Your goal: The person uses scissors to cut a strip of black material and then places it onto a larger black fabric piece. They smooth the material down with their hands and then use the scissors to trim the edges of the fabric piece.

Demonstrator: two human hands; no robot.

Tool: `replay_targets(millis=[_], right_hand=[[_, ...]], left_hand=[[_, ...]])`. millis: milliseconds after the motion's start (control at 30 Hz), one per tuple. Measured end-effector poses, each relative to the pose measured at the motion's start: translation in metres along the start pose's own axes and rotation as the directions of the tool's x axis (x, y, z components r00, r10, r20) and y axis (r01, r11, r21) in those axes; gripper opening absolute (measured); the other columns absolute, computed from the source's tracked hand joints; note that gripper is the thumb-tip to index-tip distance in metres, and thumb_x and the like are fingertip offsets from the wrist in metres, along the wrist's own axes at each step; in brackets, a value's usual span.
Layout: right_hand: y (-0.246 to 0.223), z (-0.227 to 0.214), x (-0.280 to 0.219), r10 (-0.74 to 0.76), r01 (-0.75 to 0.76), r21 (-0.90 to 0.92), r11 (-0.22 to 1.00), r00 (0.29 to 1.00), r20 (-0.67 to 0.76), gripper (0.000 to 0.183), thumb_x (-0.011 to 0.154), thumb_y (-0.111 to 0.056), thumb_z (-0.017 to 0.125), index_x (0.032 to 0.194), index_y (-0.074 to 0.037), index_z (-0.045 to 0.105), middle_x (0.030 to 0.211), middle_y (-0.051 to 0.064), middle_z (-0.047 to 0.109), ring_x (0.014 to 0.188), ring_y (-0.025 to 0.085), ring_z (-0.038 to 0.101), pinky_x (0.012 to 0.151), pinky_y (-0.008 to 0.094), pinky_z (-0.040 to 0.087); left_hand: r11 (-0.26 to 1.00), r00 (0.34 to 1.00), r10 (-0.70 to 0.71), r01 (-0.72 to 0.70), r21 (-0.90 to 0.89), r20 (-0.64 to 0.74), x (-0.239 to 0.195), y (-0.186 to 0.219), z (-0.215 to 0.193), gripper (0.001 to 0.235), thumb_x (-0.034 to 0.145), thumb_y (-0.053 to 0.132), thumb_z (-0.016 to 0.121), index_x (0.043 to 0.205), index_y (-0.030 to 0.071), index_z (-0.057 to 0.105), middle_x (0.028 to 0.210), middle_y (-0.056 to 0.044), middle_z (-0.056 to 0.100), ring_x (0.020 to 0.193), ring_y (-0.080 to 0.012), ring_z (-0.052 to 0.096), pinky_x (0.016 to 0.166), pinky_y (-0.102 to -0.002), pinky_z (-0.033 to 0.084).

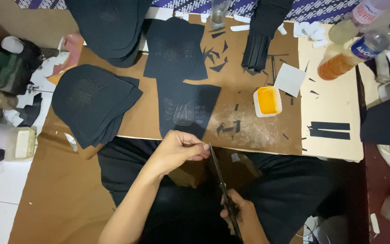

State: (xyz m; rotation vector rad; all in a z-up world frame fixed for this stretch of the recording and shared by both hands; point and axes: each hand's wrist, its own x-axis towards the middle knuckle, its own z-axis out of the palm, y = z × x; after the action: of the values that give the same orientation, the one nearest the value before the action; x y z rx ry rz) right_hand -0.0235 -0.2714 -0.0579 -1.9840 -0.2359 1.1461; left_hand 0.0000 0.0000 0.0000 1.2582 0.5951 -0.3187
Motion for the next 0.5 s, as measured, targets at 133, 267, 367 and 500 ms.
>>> replay_targets(millis=[133, 267, 367, 500], right_hand=[[-0.027, -0.001, -0.006, 0.217, -0.212, -0.123, 0.969, 0.976, 0.028, 0.015, 0.096, -0.035, 0.064, 0.105, -0.023, 0.063, 0.077, -0.003, 0.066, 0.065, 0.009, 0.064, 0.067, 0.024, 0.055], [-0.026, 0.002, -0.006, 0.338, -0.340, 0.029, 0.940, 0.939, 0.067, 0.004, 0.100, -0.019, 0.064, 0.098, -0.016, 0.063, 0.074, 0.002, 0.061, 0.057, 0.012, 0.056, 0.057, 0.024, 0.052], [-0.022, 0.007, -0.006, 0.364, -0.366, 0.016, 0.930, 0.928, 0.076, 0.005, 0.098, -0.017, 0.067, 0.097, -0.016, 0.062, 0.075, 0.002, 0.062, 0.058, 0.013, 0.058, 0.057, 0.025, 0.054], [-0.025, 0.004, -0.003, 0.491, -0.479, -0.111, 0.871, 0.860, 0.137, 0.018, 0.097, -0.021, 0.068, 0.114, -0.022, 0.064, 0.090, 0.000, 0.067, 0.074, 0.012, 0.066, 0.069, 0.025, 0.058]], left_hand=[[1.000, 1.000, -0.019, 0.019, 0.015, 0.001, -0.002, 0.001, 0.001, 0.017, 0.089, 0.011, 0.076, 0.098, -0.002, 0.083, 0.089, -0.018, 0.081, 0.082, -0.0191, 0.077, 0.082, -0.027, 0.065], [0.999, 0.999, -0.034, 0.034, 0.030, 0.008, -0.002, -0.003, 0.000, 0.018, 0.089, 0.012, 0.076, 0.100, -0.001, 0.083, 0.089, -0.018, 0.081, 0.084, -0.0210, 0.079, 0.084, -0.029, 0.066], [0.997, 0.997, -0.071, 0.071, 0.011, 0.009, 0.002, -0.014, -0.004, 0.018, 0.089, 0.012, 0.076, 0.099, -0.002, 0.082, 0.092, -0.020, 0.081, 0.086, -0.0230, 0.079, 0.083, -0.029, 0.065], [0.988, 0.991, -0.132, 0.135, -0.073, 0.037, 0.013, -0.050, -0.016, 0.024, 0.089, 0.015, 0.075, 0.102, -0.004, 0.079, 0.098, -0.021, 0.081, 0.086, -0.0237, 0.077, 0.082, -0.030, 0.063]])
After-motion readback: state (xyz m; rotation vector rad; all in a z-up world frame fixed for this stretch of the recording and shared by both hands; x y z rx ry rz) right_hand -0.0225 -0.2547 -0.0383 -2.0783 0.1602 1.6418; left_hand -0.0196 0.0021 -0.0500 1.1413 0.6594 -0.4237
